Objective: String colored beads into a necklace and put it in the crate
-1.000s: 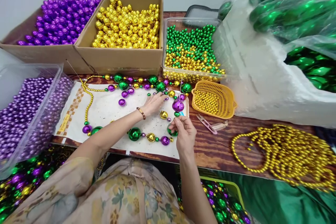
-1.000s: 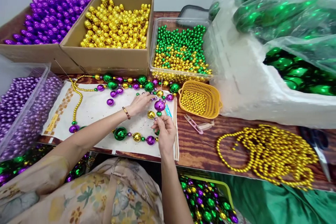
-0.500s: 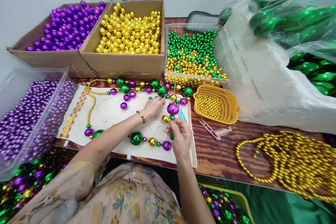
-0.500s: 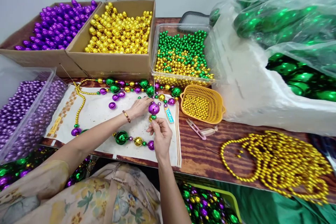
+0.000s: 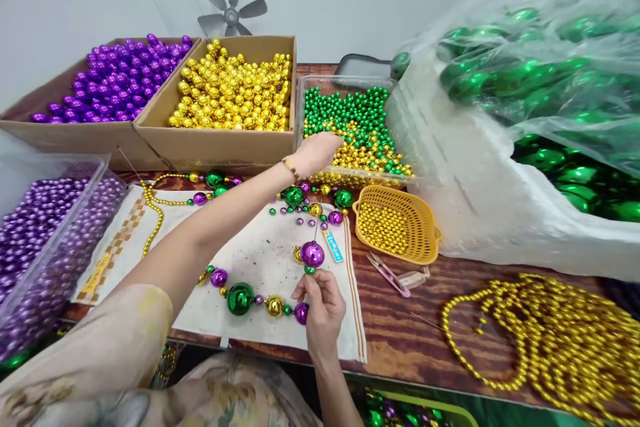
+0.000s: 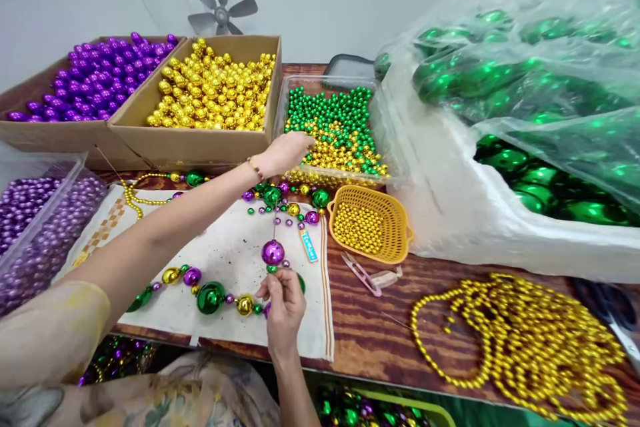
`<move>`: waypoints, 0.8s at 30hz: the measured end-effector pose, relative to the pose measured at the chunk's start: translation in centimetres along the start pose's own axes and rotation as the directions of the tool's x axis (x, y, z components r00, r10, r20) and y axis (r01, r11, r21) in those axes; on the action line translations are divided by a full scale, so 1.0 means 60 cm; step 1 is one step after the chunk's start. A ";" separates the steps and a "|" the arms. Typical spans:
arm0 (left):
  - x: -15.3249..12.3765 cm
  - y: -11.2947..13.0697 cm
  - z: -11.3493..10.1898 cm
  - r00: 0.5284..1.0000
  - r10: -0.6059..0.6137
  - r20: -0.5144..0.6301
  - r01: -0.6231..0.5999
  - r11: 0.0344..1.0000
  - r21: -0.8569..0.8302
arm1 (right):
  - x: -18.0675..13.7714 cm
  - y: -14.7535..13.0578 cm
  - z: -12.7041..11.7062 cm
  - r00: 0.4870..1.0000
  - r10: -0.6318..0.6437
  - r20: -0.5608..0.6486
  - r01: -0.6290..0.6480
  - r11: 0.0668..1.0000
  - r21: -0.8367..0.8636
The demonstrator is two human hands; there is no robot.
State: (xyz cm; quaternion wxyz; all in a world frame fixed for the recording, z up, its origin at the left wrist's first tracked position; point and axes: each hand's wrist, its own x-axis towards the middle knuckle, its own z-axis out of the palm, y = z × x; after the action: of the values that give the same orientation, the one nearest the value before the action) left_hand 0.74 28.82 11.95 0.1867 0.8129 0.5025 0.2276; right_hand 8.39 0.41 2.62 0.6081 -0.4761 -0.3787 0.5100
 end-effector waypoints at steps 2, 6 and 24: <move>0.052 -0.009 0.008 0.984 -0.093 0.149 0.076 0.991 0.115 | -0.003 0.000 -0.004 1.000 0.007 -0.010 -0.007 1.000 -0.006; 0.095 -0.036 0.037 0.949 -0.177 0.260 0.137 0.977 0.164 | -0.007 0.000 -0.013 0.999 0.037 -0.026 -0.037 0.999 0.001; -0.027 0.009 -0.027 0.994 0.075 -0.082 -0.100 0.920 -0.378 | 0.037 -0.055 0.005 0.998 -0.035 0.047 0.035 0.999 0.006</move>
State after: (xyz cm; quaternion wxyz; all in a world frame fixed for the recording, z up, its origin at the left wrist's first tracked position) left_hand -0.39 27.24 13.26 0.3144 0.7747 0.4176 0.3557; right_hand 9.38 2.59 5.86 0.6091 -0.4555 -0.4001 0.5113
